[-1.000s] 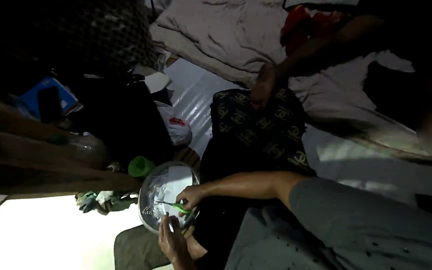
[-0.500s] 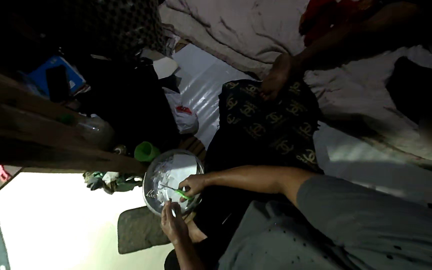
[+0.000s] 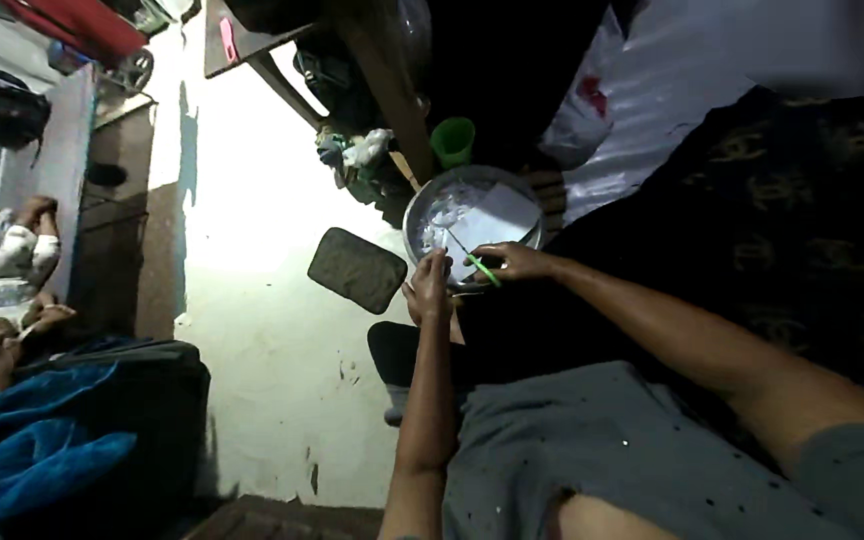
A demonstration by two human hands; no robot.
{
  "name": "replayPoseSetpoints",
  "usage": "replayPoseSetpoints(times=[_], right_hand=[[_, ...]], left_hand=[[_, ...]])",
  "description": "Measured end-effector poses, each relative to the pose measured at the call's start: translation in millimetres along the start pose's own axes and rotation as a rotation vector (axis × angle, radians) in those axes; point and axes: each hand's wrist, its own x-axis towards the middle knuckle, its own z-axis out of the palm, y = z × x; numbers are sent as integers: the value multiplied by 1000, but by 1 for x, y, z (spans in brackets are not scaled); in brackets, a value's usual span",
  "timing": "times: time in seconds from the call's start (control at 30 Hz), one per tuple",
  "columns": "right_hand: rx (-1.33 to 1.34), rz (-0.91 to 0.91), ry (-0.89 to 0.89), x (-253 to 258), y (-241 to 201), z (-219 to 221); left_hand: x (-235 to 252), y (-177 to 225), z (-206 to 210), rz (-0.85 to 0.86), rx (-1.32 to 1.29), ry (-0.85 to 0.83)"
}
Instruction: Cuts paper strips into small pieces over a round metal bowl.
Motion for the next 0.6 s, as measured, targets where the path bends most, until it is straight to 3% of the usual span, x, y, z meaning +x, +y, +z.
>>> replayPoseSetpoints(times=[0.6], right_hand=[[54, 43, 75, 5, 10, 2]], left_hand=[[-2, 2, 3, 31, 28, -46]])
